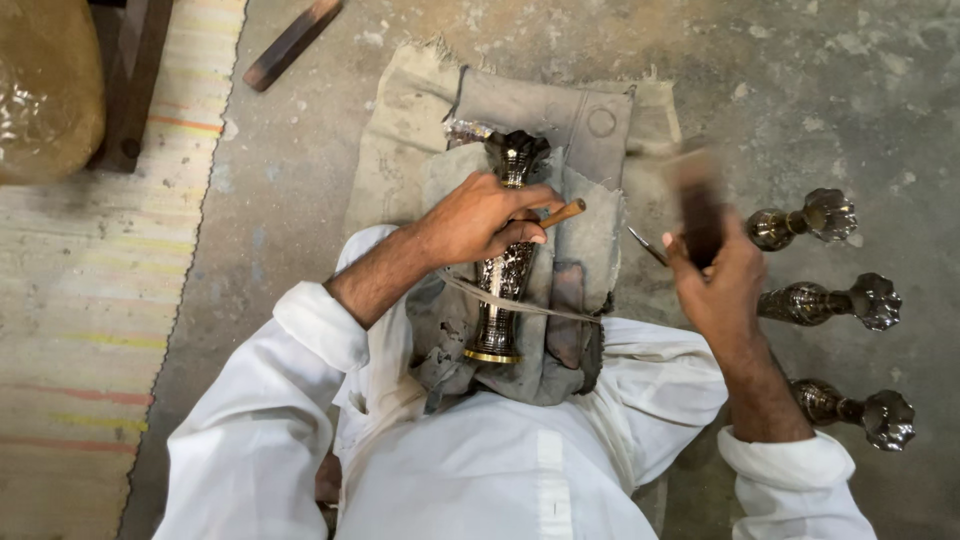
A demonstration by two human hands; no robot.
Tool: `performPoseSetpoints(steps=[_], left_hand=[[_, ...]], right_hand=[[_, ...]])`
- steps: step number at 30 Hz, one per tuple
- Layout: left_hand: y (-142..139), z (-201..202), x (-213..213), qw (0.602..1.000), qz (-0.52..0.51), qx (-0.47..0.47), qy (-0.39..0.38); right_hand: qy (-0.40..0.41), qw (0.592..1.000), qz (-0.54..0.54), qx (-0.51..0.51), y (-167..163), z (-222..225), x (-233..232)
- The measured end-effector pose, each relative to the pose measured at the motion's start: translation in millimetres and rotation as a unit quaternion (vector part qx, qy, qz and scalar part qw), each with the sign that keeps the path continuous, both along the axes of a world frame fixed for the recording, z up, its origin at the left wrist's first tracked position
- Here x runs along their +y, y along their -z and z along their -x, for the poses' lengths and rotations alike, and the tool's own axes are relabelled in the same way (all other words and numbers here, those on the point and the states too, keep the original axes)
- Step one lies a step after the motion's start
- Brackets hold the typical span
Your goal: The person sits on the floor holding a chisel against an ornate brass vase and strikes the chisel with a wooden mallet to engrave decorative patterns into the metal, repositioning the chisel repeatedly across the vase surface.
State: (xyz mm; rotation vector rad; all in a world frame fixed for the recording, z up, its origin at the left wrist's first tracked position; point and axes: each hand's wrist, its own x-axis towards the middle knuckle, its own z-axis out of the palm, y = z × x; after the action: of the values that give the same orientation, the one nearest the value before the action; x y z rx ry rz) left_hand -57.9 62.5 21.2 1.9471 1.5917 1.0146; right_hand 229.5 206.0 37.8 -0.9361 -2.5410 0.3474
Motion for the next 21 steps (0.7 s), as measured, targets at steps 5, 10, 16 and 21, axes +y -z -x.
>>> performPoseSetpoints(steps=[5,10,16,21], left_hand=[[0.7,1.6,2.1,0.999,-0.042,0.013,0.025],[-0.5,2.0,1.7,0.999,-0.028,0.005,0.034],[-0.3,3.6,0.5,0.999,-0.017,-0.006,0.042],[2.7,5.3,1.7,0.997,-0.053,-0.006,0.053]], right_hand=[[0.012,0.997,0.06,0.054,1.2,-0.6,-2.0],[-0.013,0.998,-0.059,-0.013,3.8,-2.5,-1.4],[-0.027,0.996,-0.082,-0.026,4.9,-3.1,-2.3],[0.007,1.0,0.012,0.026,0.2,-2.4,-7.0]])
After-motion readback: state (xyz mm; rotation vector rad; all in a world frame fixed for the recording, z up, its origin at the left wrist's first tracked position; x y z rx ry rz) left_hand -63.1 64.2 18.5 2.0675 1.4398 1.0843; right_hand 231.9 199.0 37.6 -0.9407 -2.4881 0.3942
